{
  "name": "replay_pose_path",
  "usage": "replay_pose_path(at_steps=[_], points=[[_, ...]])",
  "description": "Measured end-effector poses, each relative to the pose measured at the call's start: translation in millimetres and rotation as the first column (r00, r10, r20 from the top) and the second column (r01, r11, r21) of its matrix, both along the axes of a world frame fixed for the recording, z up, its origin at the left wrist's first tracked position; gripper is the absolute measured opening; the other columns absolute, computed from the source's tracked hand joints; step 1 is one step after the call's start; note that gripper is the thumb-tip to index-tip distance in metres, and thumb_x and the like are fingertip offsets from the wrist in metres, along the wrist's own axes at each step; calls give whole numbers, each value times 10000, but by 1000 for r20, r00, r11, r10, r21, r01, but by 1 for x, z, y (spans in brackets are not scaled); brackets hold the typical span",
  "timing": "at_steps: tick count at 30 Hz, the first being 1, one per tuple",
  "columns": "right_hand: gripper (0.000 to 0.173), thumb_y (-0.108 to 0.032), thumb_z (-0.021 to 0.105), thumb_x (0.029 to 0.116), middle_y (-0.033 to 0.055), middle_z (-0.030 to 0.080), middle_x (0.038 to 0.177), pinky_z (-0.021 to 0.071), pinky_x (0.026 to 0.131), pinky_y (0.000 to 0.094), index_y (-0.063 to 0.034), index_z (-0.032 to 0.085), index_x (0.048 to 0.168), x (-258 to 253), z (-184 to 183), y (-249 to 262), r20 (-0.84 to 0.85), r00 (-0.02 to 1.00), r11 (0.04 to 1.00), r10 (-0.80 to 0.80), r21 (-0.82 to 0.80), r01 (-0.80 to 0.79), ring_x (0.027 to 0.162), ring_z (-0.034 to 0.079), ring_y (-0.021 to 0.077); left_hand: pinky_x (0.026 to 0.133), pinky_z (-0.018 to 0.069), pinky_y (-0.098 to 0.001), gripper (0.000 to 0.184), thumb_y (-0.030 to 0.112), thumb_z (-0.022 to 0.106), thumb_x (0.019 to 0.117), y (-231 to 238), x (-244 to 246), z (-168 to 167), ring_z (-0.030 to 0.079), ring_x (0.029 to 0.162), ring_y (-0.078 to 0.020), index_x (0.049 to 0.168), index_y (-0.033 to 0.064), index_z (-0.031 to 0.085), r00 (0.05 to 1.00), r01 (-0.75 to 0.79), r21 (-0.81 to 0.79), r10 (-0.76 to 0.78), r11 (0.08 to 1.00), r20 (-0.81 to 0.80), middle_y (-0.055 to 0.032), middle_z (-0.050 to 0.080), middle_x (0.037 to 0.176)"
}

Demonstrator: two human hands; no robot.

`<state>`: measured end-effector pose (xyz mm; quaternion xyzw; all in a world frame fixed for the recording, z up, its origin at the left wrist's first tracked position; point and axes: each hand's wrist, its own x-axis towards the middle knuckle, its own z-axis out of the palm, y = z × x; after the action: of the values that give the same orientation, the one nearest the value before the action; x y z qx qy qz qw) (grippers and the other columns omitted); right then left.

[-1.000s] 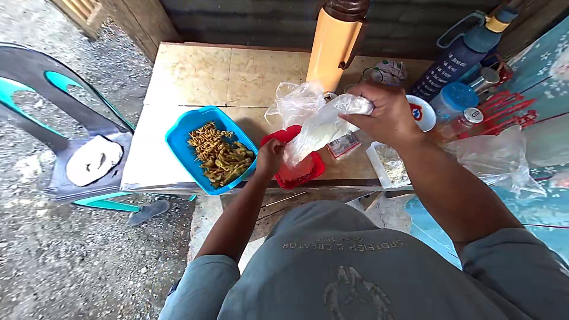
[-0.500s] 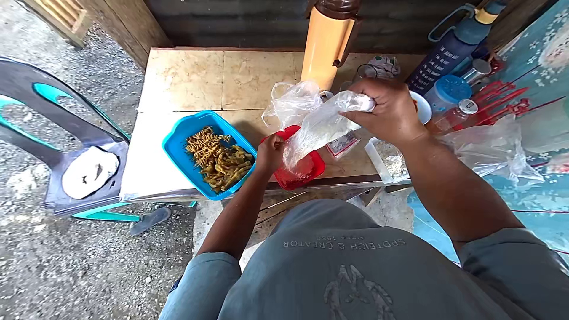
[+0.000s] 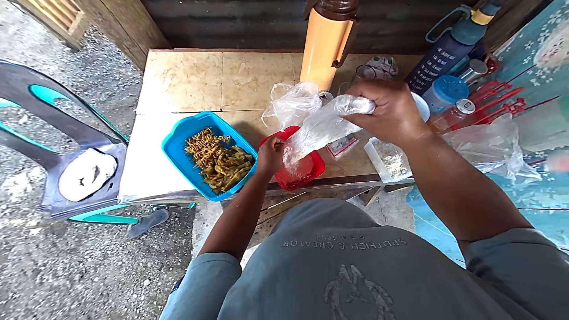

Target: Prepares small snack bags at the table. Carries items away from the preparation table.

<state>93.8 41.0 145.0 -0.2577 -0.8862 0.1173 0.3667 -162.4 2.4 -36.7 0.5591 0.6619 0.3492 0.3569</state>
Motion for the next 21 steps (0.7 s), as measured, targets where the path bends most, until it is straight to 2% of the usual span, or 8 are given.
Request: replay_pose_path(at_steps=[10,15,17,18,21], points=[[205,-97,757,904,157,740,987,565,851,247,40,735,1055,10,-9,-7,-38,999,999,-38,-21,38,902,697,117,945,531,-467,212,98,546,1042,7,0,3,686,1008,-282,1156,-49,648,1000,9,30,-8,999,-13,-204,695,1115],[221,-89,766,901,146,735,994,562,867,227,55,721,1063,27,-22,-12,-111,985,990,-132,-67,125,912,692,83,923,532,-465,227,141,552,1048,17,-1,13,689,980,-257,1166,-27,649,1000,7,25,-7,1000,-18,-182,710,1074],[260,-97,772,897,99,741,1033,567,903,215,56,704,1096,39,-35,-17,-212,948,966,-239,-149,210,954,693,32,933,519,-488,231,139,540,1047,24,-1,20,679,1004,-274,1164,-28,649,999,29,31,-28,999,-31,-190,703,1080],[274,-98,774,891,49,735,1045,567,915,202,38,689,1113,46,-42,-20,-271,913,944,-303,-213,250,969,685,-5,941,515,-507,235,134,532,1044,28,0,26,680,1022,-290,1165,-31,649,998,47,34,-46,998,-44,-197,705,1083],[332,-57,789,861,6,726,1069,583,940,248,15,660,1158,68,-73,-29,-425,767,853,-481,-431,296,1002,690,16,986,510,-522,255,133,519,1051,43,8,48,677,1088,-318,1181,-48,644,988,128,65,-122,990,-95,-215,699,1142]])
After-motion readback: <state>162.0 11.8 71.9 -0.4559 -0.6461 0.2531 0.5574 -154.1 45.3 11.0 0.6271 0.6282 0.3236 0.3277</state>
